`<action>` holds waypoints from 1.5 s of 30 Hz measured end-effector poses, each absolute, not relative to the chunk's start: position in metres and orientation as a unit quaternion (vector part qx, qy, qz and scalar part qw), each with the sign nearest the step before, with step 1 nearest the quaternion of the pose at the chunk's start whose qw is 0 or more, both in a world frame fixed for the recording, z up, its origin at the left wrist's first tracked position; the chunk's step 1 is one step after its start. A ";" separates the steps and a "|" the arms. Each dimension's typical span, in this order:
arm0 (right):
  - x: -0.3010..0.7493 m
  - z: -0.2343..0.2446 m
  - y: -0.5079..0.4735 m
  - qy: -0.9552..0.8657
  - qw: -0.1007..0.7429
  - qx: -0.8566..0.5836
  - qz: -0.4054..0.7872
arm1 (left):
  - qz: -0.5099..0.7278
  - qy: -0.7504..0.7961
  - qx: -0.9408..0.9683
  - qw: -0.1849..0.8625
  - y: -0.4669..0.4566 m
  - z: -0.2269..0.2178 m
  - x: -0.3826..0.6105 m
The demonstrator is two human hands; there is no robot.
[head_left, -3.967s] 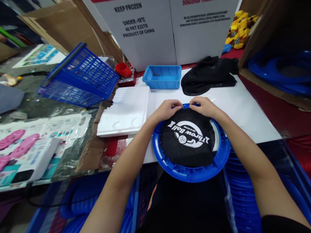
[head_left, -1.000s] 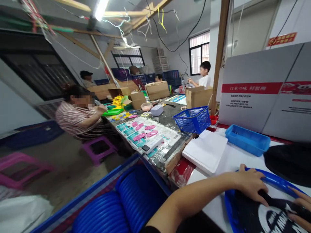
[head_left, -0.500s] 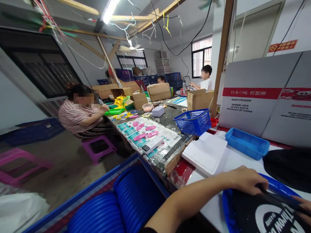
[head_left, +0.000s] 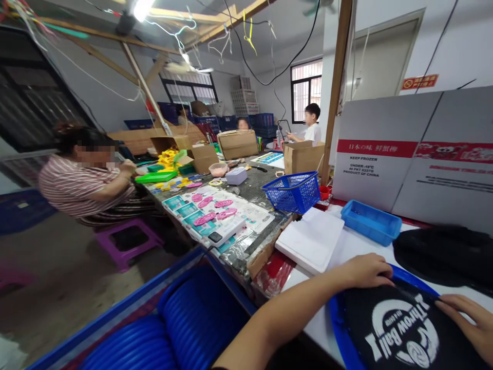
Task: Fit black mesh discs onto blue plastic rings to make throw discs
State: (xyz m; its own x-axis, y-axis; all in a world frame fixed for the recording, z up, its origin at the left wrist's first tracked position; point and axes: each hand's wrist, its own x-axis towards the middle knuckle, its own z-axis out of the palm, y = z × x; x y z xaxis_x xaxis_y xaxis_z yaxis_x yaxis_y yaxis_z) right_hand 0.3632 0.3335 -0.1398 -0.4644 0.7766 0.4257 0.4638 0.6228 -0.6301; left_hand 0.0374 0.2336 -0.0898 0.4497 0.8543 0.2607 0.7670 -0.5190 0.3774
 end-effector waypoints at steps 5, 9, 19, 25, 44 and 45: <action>0.367 -0.137 0.333 -0.848 0.298 -0.375 0.228 | 0.191 0.378 0.894 0.147 0.233 -0.078 0.028; 0.370 -0.136 0.331 -0.864 0.272 -0.354 0.234 | 0.214 0.430 0.865 0.148 0.231 -0.072 0.025; 0.364 -0.132 0.320 -0.836 0.322 -0.397 0.198 | 0.231 0.519 0.817 0.099 0.229 -0.080 0.033; 0.345 -0.114 0.303 -0.855 0.332 -0.356 0.179 | 0.161 0.493 0.853 0.064 0.219 -0.071 0.035; 0.356 -0.056 0.262 -0.887 0.142 -0.352 0.263 | 0.015 0.548 0.834 0.069 0.195 -0.038 0.034; 0.355 -0.056 0.262 -0.884 0.136 -0.354 0.273 | 0.010 0.545 0.835 0.070 0.194 -0.039 0.036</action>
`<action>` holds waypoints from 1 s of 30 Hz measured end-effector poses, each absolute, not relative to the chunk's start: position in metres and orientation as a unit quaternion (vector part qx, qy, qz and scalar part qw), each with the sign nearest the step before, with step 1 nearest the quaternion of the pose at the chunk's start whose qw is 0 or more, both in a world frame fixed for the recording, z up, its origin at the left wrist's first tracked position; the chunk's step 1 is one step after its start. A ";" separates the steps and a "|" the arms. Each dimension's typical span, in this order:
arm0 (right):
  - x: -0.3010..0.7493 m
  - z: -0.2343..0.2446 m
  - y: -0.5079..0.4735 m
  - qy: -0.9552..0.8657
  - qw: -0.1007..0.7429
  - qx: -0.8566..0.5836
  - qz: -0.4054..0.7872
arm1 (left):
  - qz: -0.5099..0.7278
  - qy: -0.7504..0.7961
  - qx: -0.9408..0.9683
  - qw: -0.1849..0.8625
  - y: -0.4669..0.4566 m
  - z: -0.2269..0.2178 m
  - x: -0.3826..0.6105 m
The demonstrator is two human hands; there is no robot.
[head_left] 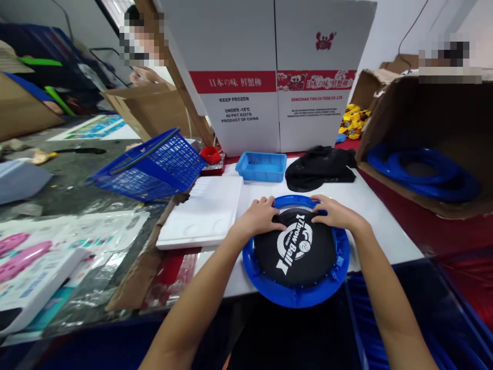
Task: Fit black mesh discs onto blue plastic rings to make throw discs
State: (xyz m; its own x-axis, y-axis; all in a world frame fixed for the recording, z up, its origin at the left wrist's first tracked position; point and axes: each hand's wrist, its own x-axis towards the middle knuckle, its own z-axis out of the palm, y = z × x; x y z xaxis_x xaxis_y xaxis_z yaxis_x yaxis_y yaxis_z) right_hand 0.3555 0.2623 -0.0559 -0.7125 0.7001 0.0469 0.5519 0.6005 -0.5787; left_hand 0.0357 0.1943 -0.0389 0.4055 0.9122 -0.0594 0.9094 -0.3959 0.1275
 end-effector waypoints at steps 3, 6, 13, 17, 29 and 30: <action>0.355 -0.054 0.262 -0.880 0.125 -0.351 0.293 | 0.021 0.543 0.832 0.109 0.197 -0.041 0.037; 0.355 -0.053 0.264 -0.883 0.133 -0.335 0.301 | 0.088 0.546 0.815 0.171 0.204 -0.041 0.035; 0.363 -0.055 0.271 -0.845 0.217 -0.335 0.355 | 0.219 0.544 0.781 0.215 0.219 -0.046 0.024; 0.365 -0.056 0.273 -0.822 0.248 -0.350 0.375 | 0.257 0.546 0.768 0.216 0.224 -0.054 0.022; 0.366 -0.056 0.278 -0.820 0.271 -0.375 0.338 | 0.302 0.547 0.750 0.218 0.230 -0.065 0.023; 0.366 -0.057 0.278 -0.819 0.269 -0.377 0.337 | 0.307 0.550 0.744 0.224 0.231 -0.066 0.024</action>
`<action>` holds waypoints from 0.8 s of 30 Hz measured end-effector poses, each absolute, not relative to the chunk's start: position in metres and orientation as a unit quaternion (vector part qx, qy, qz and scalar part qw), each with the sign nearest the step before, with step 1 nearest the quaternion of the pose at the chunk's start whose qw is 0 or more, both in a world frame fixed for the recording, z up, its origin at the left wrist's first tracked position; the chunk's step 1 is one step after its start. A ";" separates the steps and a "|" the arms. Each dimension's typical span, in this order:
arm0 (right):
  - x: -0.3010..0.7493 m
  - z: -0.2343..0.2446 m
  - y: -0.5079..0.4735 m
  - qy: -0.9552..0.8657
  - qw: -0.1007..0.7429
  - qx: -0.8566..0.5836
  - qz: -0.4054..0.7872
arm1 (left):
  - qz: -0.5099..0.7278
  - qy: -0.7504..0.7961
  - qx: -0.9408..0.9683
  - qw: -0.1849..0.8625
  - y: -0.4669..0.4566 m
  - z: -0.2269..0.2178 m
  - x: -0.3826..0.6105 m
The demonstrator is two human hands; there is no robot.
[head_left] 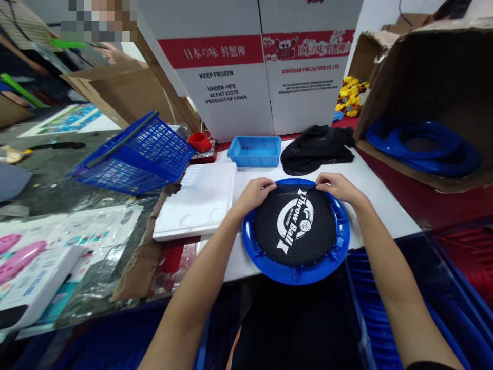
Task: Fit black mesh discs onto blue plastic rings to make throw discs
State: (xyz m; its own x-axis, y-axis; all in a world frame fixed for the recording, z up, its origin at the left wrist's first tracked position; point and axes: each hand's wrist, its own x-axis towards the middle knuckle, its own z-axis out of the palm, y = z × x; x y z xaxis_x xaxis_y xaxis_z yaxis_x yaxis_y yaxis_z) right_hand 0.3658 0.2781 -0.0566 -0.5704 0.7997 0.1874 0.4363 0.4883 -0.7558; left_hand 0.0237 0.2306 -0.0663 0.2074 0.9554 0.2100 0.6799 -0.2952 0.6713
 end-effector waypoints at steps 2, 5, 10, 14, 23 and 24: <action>0.365 -0.058 0.278 -0.821 0.271 -0.378 0.330 | 0.319 0.556 0.729 0.240 0.231 -0.069 0.026; 0.364 -0.059 0.277 -0.824 0.279 -0.384 0.310 | 0.343 0.578 0.689 0.270 0.232 -0.073 0.029; 0.363 -0.062 0.279 -0.813 0.291 -0.396 0.313 | 0.395 0.590 0.641 0.292 0.234 -0.080 0.036; 0.365 -0.063 0.280 -0.784 0.288 -0.398 0.378 | 0.411 0.582 0.648 0.267 0.236 -0.084 0.039; 0.360 -0.057 0.269 -0.888 0.237 -0.356 0.171 | 0.403 0.559 0.652 0.316 0.248 -0.086 0.036; 0.360 -0.057 0.269 -0.890 0.232 -0.361 0.157 | 0.400 0.555 0.654 0.323 0.249 -0.085 0.036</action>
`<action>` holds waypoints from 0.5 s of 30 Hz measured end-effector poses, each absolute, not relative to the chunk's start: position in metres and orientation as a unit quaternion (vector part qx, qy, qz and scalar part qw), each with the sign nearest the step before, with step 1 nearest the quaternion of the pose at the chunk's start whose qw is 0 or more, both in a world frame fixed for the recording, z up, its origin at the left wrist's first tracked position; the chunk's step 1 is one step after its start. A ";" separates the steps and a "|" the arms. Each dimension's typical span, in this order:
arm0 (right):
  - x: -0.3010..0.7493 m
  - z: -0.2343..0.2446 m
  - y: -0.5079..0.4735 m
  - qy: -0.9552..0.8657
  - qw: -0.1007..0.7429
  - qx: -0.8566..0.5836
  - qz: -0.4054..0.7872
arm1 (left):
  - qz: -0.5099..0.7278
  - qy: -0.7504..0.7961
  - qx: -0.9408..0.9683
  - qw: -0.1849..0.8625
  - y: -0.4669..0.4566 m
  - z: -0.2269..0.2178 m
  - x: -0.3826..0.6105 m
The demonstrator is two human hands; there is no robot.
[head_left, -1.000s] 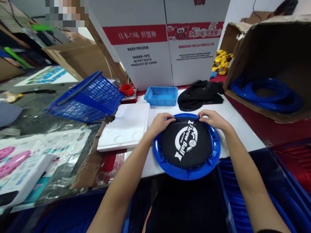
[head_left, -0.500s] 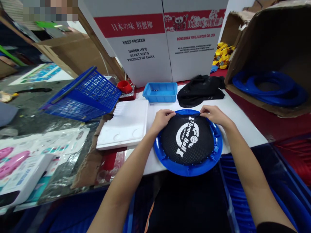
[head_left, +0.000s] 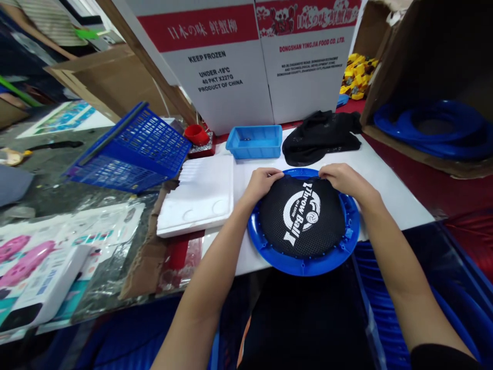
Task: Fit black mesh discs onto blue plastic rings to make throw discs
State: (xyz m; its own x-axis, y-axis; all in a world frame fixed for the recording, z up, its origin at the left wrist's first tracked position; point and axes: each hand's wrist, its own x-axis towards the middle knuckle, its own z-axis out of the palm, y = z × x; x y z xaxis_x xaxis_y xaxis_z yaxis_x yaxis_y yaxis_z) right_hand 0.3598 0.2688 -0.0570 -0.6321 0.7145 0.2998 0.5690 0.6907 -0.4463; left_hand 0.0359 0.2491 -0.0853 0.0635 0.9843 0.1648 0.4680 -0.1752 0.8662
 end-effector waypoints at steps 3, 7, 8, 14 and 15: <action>0.361 -0.056 0.270 -0.874 0.225 -0.399 0.161 | 0.395 0.545 0.662 0.330 0.251 -0.082 0.037; 0.363 -0.056 0.274 -0.849 0.207 -0.434 0.220 | 0.372 0.529 0.685 0.336 0.249 -0.078 0.035; 0.363 -0.057 0.275 -0.848 0.205 -0.433 0.228 | 0.363 0.521 0.694 0.339 0.248 -0.078 0.035; 0.369 -0.061 0.282 -0.833 0.204 -0.417 0.300 | 0.334 0.492 0.717 0.364 0.243 -0.076 0.034; 0.370 -0.062 0.282 -0.829 0.206 -0.415 0.313 | 0.330 0.495 0.715 0.368 0.243 -0.076 0.034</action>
